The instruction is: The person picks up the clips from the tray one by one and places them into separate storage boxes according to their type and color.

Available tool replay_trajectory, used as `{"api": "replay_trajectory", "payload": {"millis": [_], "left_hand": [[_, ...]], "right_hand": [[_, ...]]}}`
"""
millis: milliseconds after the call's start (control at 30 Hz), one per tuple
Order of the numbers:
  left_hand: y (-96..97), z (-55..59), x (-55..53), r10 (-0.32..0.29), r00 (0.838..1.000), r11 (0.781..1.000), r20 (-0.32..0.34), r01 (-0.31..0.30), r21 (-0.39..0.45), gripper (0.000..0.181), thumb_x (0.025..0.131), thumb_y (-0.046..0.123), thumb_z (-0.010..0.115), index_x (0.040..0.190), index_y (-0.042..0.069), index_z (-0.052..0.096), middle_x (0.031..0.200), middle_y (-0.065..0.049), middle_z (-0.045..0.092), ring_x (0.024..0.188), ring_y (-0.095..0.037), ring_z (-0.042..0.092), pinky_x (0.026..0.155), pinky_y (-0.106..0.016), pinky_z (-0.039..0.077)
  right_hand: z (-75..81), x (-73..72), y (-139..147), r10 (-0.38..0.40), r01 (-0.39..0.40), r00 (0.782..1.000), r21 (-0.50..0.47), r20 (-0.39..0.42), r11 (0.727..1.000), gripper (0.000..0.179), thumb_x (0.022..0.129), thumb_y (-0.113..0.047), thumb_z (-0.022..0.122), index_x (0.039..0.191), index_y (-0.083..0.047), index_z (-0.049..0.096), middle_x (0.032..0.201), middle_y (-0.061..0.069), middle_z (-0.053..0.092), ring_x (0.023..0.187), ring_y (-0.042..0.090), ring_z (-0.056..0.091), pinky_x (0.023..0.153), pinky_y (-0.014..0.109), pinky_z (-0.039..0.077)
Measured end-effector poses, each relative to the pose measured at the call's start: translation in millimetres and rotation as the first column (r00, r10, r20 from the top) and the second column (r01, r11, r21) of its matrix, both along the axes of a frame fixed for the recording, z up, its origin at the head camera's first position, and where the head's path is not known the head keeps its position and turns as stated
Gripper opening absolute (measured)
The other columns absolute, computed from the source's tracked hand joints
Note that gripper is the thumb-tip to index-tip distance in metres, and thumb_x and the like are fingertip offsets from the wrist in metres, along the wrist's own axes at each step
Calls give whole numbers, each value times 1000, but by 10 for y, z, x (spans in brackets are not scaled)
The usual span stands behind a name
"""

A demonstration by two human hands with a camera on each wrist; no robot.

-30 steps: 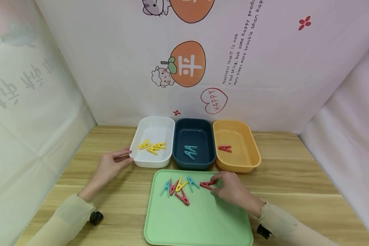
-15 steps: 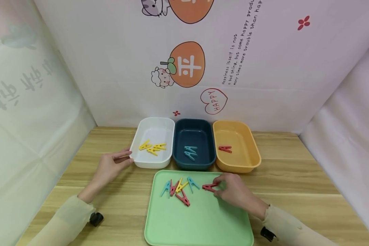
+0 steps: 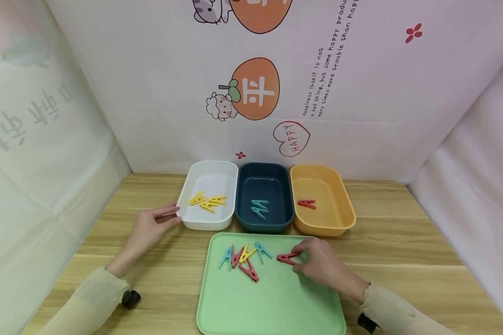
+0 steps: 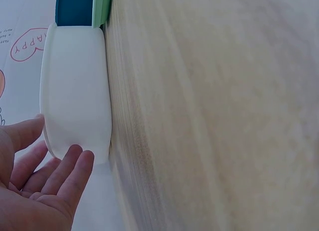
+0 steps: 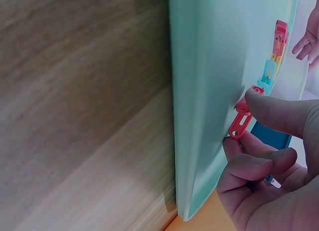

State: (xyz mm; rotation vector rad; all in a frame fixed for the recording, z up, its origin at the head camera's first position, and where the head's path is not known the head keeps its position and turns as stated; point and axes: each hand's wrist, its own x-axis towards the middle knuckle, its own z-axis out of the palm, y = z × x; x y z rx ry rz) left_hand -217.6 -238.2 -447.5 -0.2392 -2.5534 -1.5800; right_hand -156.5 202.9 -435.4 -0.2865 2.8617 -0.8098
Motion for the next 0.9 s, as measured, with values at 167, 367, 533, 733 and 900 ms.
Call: {"api": "replay_trajectory", "payload": {"millis": [167,367,533,733,900], "left_hand": [[-2,-3,-2,2,1000,1000,-11,-2,6,40,96,12,81,128,-9,70,144,-22,60,113,-39,71,83,-21,61],[7,11,7,1,1000,1000,-6,0,11,39,96,11,81,128,-8,70,144,-21,60,112,-38,71,83,-21,61],[8,-6,9,-2,1000,1000,1,2,6,39,96,10,81,128,-8,70,145,-20,60,112,-37,72,82,-21,61],[3,-16,0,-4,1000,1000,3,4,7,39,96,10,80,129,-9,69,145,-20,60,113,-38,71,82,-21,61],[7,-10,-4,2,1000,1000,9,-2,7,40,96,11,81,129,-8,70,145,-20,60,113,-37,71,82,-22,61]], "right_hand": [[14,-5,18,12,-12,1000,4,-3,1000,30,74,-7,97,100,-11,84,97,-4,72,93,19,61,90,47,57],[-9,4,31,5,-5,1000,9,-9,1000,30,73,-6,97,98,-13,84,96,-5,71,93,19,61,91,47,57],[-22,26,35,-11,11,1000,-9,-9,1000,30,73,-6,97,99,-14,83,99,-6,73,99,20,63,95,50,56],[-16,37,46,-27,27,1000,-37,5,999,31,75,-7,96,103,-13,83,102,-6,75,104,22,64,98,53,55],[-18,44,56,-58,60,998,-55,23,997,36,76,-5,95,109,-10,83,106,-3,77,106,22,66,99,53,56]]}}
